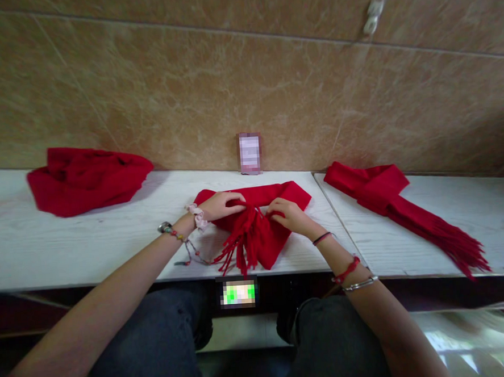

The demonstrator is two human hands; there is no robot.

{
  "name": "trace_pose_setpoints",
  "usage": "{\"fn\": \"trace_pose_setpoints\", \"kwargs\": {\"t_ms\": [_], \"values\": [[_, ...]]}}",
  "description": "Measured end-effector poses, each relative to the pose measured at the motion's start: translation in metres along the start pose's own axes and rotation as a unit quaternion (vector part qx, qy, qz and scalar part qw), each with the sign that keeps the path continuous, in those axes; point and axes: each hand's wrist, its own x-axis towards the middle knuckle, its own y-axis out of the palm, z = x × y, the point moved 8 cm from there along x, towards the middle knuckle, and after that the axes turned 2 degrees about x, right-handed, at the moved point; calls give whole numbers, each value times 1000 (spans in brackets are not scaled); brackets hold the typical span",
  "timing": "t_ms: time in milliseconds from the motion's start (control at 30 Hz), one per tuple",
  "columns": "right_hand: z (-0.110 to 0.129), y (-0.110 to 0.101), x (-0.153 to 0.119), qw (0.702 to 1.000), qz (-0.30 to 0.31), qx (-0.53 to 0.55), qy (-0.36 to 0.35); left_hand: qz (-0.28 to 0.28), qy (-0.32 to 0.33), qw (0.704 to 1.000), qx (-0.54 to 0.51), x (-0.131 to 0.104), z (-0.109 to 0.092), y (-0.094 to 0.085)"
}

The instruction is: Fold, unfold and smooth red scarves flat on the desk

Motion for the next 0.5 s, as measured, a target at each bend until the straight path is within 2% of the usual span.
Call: {"fn": "trace_pose_setpoints", "kwargs": {"t_ms": [200,333,500], "values": [[-8,-11,-4,998,-40,40,0,-24,-70,997,37,8,17,-2],[-9,-17,-5,995,-51,81,11,-75,-130,988,26,12,24,-7],[-5,-23,-2,991,-67,112,9,-64,-167,984,-11,19,24,11]]}}
